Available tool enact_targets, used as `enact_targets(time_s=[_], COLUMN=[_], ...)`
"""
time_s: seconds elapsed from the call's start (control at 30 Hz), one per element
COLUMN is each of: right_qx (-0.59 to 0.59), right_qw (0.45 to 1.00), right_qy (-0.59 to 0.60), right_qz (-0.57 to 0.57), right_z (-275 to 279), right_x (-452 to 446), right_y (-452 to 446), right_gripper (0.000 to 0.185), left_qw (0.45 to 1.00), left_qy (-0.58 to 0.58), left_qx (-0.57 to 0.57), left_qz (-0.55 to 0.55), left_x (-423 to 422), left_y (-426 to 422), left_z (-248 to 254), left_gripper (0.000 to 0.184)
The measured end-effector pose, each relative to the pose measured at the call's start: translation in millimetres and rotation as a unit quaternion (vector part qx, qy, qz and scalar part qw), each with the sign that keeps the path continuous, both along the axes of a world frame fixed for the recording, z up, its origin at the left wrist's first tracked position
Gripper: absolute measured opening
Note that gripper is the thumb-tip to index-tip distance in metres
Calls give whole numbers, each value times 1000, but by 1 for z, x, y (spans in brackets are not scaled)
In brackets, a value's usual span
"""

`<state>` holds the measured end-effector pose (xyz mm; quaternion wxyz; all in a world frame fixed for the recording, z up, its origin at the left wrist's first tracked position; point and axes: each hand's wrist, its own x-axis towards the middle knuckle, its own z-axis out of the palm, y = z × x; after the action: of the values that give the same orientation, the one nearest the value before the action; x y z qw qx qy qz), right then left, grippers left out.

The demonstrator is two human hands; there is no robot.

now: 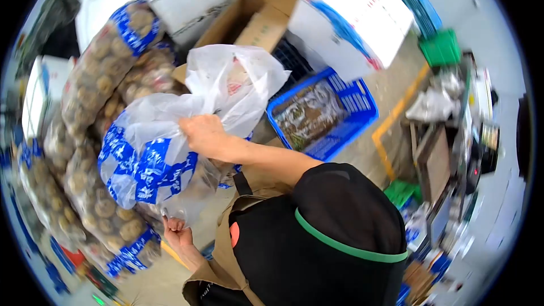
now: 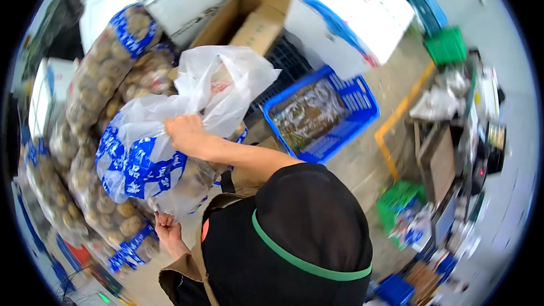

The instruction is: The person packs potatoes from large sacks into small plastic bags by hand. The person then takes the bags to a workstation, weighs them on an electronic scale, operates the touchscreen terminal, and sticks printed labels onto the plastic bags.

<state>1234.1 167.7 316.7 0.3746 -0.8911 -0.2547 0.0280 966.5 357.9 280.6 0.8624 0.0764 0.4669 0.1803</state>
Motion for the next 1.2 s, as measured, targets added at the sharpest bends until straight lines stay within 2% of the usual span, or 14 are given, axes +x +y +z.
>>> enact_targets(time_s=[0.03,0.13,0.27,0.37,0.47,0.6,0.63,0.67,0.77,0.87,0.93,1.07,1.13,1.2], right_qx=[-7,-19,-41,-101,-184,-290,-296,-301,-338,-385,-392,-417,-419,-426], right_qw=[999,988,953,907,858,823,819,816,800,779,778,787,805,818], right_qy=[6,32,40,107,132,178,163,145,146,184,198,168,123,107], right_qz=[-38,-151,-298,-394,-461,-455,-463,-473,-473,-459,-449,-423,-402,-372], right_z=[-6,-29,-55,-92,-122,-151,-148,-143,-147,-143,-139,-123,-124,-123], right_x=[-7,-41,-110,-170,-232,-296,-310,-321,-354,-366,-371,-360,-338,-314], right_y=[-26,-103,-199,-270,-339,-442,-464,-485,-543,-582,-602,-622,-622,-617], right_gripper=[12,16,20,25,26,27,20,14,17,22,27,29,23,23], left_qw=[999,997,994,953,902,872,867,854,806,809,808,751,751,799], left_qy=[-27,32,22,-1,-2,33,41,49,56,84,114,101,139,195], left_qx=[13,43,60,214,308,351,360,387,468,463,453,531,535,464], left_qz=[-41,-48,-88,-215,-303,-340,-342,-345,-357,-354,-360,-378,-362,-329], left_x=[-3,6,1,-21,-19,-16,-14,-14,-17,-9,-6,0,9,22], left_y=[5,3,18,73,92,103,103,101,112,119,119,92,61,38], left_z=[-3,11,-2,-61,-79,-83,-83,-83,-96,-100,-94,-89,-79,-62], left_gripper=[28,35,25,22,26,29,29,23,6,11,25,24,23,21])
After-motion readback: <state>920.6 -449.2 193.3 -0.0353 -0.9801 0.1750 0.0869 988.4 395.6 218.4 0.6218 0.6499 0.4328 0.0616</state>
